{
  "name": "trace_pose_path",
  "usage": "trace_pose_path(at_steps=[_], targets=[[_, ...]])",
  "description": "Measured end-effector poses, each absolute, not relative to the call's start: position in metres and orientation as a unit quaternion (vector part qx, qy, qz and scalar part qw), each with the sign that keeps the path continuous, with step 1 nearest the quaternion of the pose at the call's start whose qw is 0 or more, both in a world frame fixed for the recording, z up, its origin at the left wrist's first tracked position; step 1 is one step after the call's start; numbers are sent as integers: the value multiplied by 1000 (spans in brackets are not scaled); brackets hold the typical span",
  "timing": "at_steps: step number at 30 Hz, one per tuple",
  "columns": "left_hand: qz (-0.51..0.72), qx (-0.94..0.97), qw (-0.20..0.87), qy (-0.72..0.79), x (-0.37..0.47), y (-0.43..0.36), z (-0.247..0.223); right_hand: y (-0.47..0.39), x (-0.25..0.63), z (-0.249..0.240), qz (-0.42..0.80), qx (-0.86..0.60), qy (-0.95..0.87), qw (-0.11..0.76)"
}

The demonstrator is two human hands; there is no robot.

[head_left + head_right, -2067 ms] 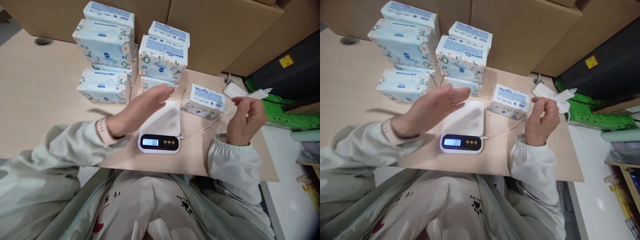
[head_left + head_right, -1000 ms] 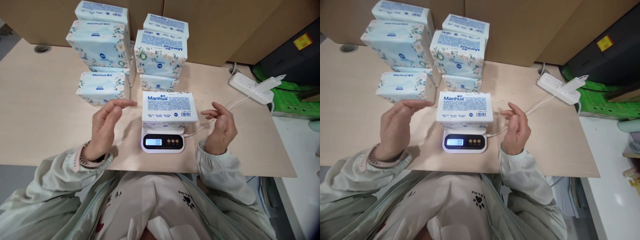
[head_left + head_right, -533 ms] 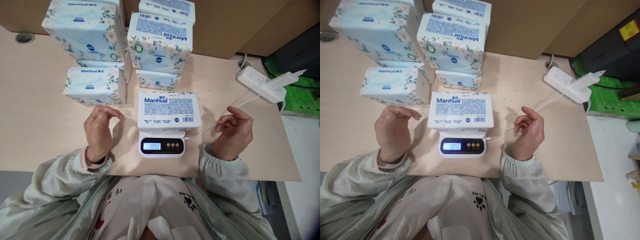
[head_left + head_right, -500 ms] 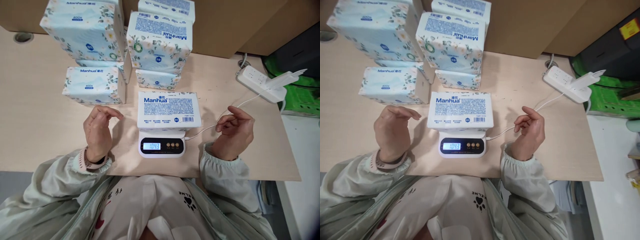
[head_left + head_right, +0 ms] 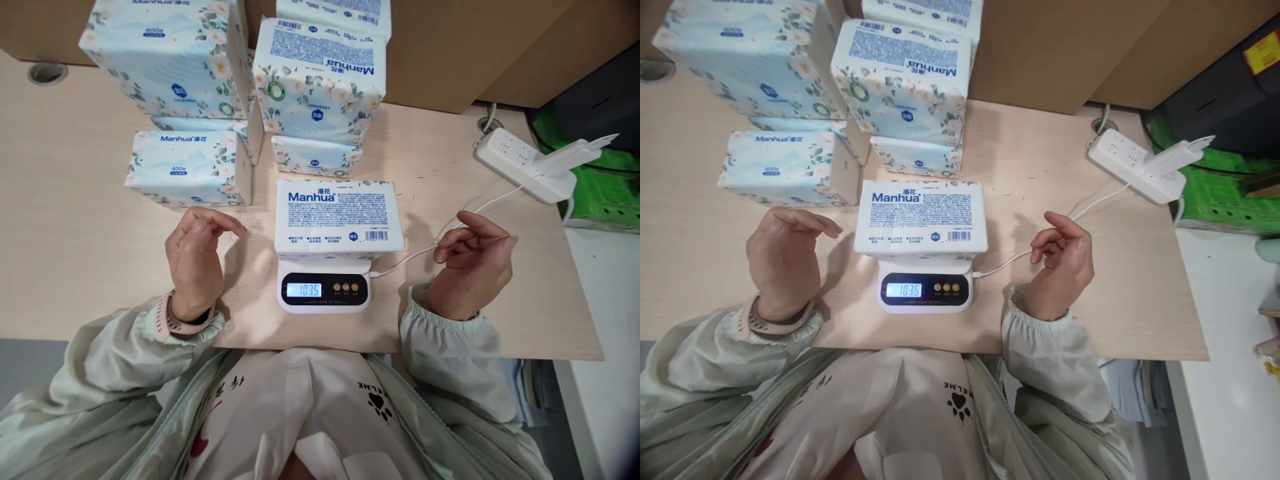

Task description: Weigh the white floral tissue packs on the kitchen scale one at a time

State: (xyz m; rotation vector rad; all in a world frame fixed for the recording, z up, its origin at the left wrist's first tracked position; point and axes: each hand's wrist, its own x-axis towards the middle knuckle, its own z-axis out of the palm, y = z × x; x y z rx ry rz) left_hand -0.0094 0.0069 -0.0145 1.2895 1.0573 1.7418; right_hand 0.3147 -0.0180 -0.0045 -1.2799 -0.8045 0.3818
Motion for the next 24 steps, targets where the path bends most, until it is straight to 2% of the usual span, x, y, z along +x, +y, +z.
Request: trace_pose_path(at_steps=[24], targets=[[690, 496, 362, 382, -8, 6, -13, -19, 315, -3, 155, -592, -369, 699]])
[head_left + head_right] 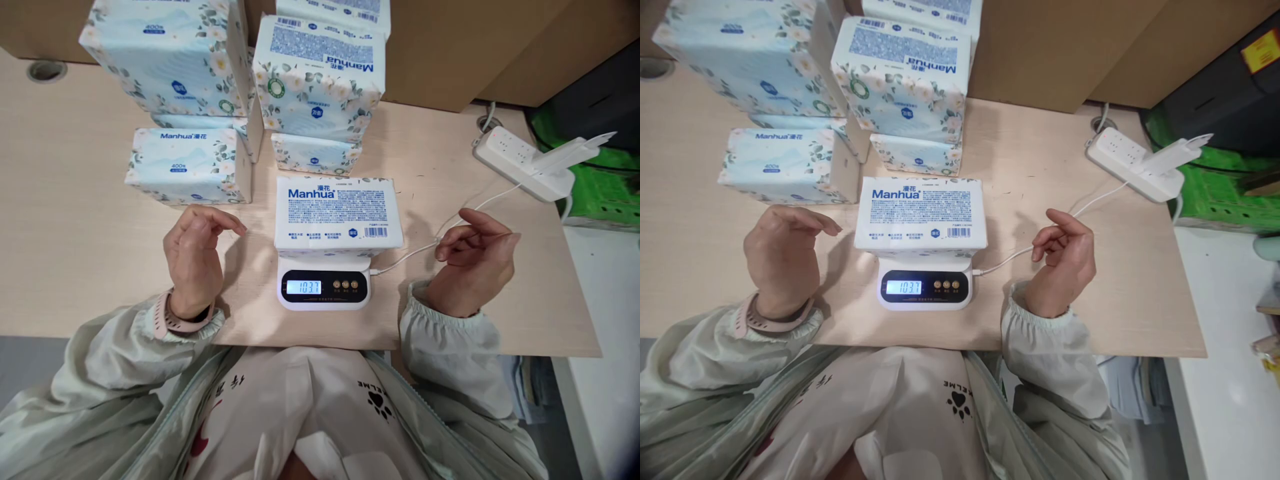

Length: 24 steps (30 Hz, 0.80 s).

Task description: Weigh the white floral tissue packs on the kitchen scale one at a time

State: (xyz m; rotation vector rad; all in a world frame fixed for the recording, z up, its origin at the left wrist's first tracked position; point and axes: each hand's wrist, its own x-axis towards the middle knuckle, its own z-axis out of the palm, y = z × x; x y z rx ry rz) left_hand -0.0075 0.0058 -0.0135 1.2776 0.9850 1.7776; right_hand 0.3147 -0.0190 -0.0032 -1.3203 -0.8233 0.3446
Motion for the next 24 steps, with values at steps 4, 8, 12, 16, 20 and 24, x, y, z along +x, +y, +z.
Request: trace_pose_path(at_steps=[4, 8, 12, 16, 20, 24], targets=[[694, 498, 356, 380, -7, 6, -14, -20, 315, -3, 158, -589, -374, 699], [695, 497, 353, 381, -5, 6, -14, -20, 314, -3, 161, -586, -373, 702], [693, 498, 355, 382, -5, 7, -14, -20, 315, -4, 154, -578, -374, 709], [696, 497, 350, 383, -5, 7, -15, -21, 314, -4, 159, -574, -373, 711], [696, 491, 346, 394, -4, 7, -15, -23, 312, -4, 157, -587, -385, 695], [694, 500, 345, 386, -3, 8, -14, -25, 311, -3, 168, -588, -393, 687]])
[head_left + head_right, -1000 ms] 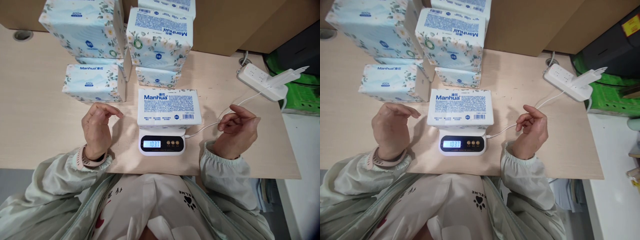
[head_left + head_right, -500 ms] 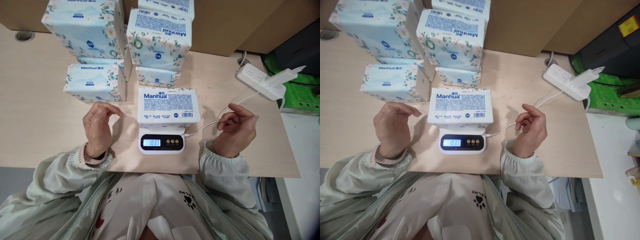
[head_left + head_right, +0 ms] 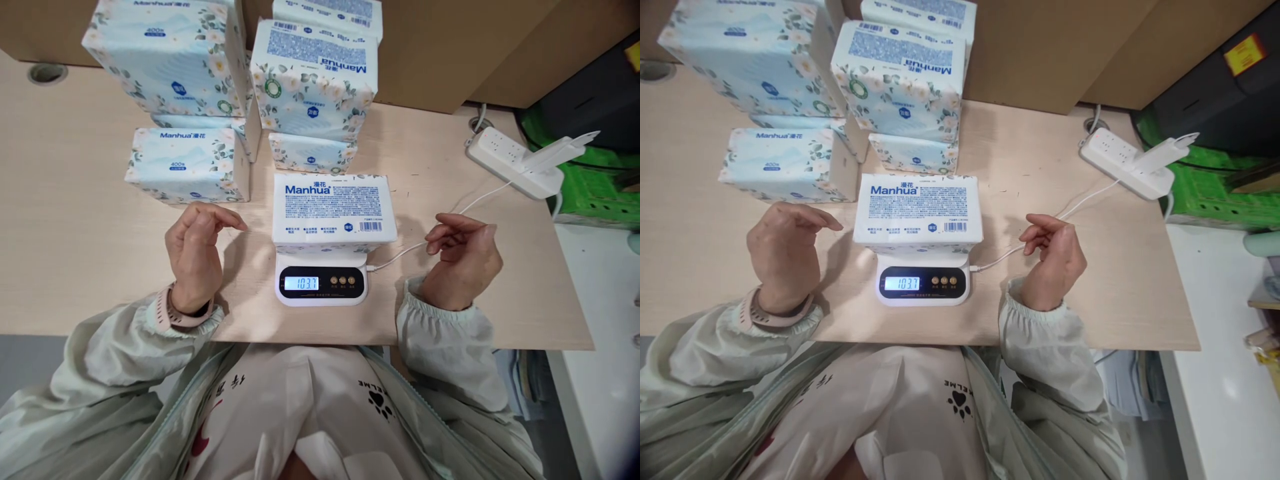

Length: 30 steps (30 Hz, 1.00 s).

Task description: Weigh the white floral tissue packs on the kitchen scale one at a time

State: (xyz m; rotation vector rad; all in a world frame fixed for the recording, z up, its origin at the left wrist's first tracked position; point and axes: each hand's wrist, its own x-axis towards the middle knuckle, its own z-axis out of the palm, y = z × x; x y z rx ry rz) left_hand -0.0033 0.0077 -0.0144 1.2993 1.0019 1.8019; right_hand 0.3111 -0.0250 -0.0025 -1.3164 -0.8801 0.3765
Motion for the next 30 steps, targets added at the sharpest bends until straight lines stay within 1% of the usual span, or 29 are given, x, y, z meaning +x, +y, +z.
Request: trace_pose_path(at_steps=[10, 27, 30], targets=[[652, 510, 336, 450, -5, 4, -16, -28, 312, -4, 176, -591, -417, 667], [655, 523, 348, 420, -8, 5, -19, -28, 313, -6, 189, -586, -416, 669], [647, 551, 327, 413, -10, 5, -22, -29, 316, -8, 190, -594, -421, 659]])
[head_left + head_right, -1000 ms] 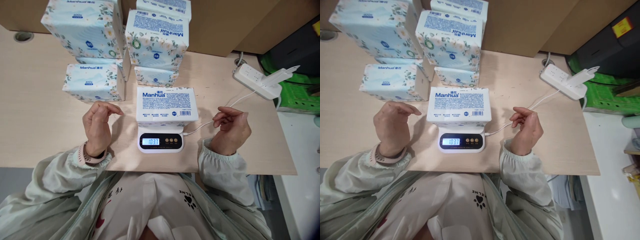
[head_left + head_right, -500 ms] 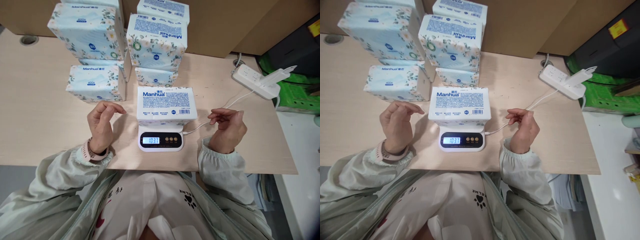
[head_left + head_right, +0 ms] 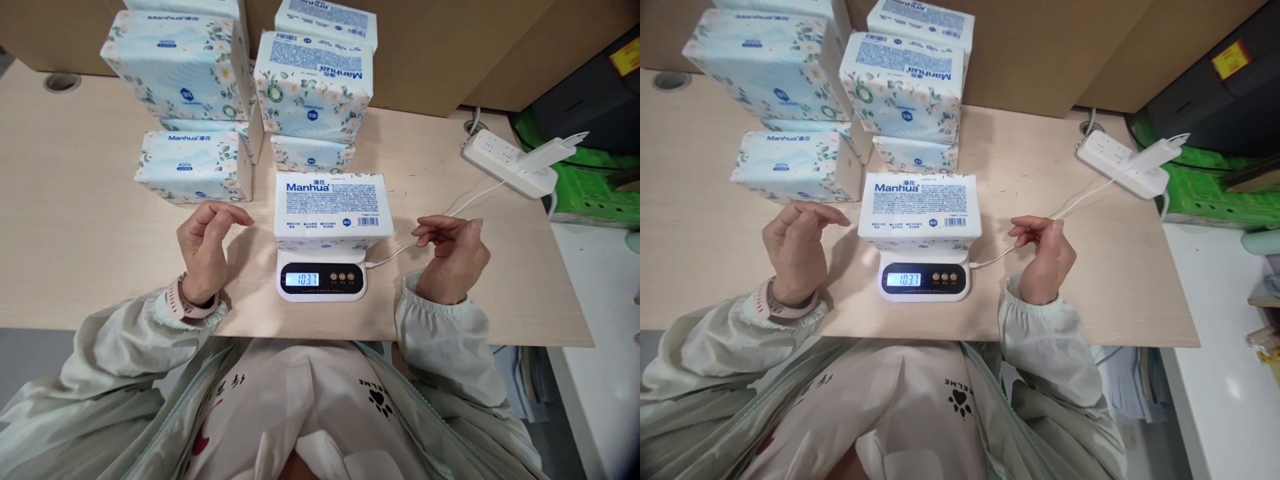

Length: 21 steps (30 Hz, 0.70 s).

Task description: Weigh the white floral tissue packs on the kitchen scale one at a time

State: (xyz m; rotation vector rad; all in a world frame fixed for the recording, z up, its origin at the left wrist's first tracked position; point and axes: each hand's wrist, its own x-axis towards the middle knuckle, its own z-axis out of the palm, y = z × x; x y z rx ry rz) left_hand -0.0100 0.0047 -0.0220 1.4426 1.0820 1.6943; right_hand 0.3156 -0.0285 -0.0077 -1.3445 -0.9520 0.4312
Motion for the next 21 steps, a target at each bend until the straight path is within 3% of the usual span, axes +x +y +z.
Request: trace_pose_path(at_steps=[4, 9, 16, 21], targets=[[581, 666, 284, 373, -8, -3, -23, -32, 319, -12, 226, -614, -494, 573], [478, 721, 369, 340, 0, -20, -14, -35, 310, -7, 228, -513, -688, 459], [692, 592, 186, 369, -20, -3, 20, -1, 243, 47, 223, -420, -777, 412], [698, 579, 71, 415, -65, 31, 33, 60, 169, 62, 264, -379, -825, 325]])
